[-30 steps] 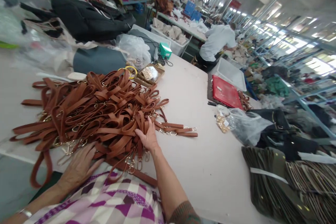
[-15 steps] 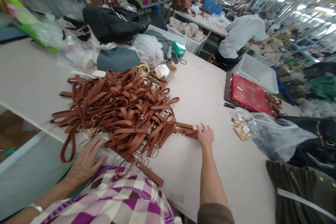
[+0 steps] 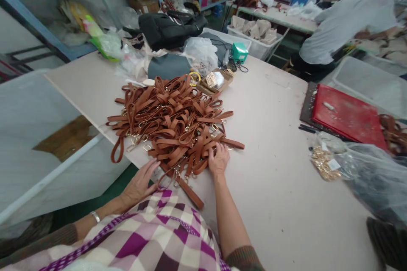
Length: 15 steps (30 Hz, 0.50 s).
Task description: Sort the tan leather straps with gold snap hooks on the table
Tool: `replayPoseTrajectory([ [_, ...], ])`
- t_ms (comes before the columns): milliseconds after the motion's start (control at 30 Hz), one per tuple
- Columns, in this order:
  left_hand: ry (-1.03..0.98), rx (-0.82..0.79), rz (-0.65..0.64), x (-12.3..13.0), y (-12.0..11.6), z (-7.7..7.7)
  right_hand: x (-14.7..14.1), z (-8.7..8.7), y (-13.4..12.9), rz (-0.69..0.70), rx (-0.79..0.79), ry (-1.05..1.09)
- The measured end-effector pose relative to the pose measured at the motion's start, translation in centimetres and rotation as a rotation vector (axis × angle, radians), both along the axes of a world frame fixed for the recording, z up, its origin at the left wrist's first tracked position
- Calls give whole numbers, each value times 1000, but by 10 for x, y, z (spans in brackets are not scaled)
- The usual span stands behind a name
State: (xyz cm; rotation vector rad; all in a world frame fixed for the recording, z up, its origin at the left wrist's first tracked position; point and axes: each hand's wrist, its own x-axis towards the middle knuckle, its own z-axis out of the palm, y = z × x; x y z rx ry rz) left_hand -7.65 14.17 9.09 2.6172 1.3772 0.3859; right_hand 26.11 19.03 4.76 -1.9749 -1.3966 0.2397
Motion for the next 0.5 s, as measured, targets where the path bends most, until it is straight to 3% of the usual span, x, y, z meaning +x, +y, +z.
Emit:
replayPoseTrajectory([
  [100,-11,1,18,10,-5,2,-19,3,2,45,50,42],
  [267,-37,12,85,25,-19,6,10,20,-15,89,136,159],
  [400,-35,12,236,22,-45,15,28,34,-58,137,99,303],
  [500,-76,36,263,31,-52,29,22,52,-115,202,16,395],
])
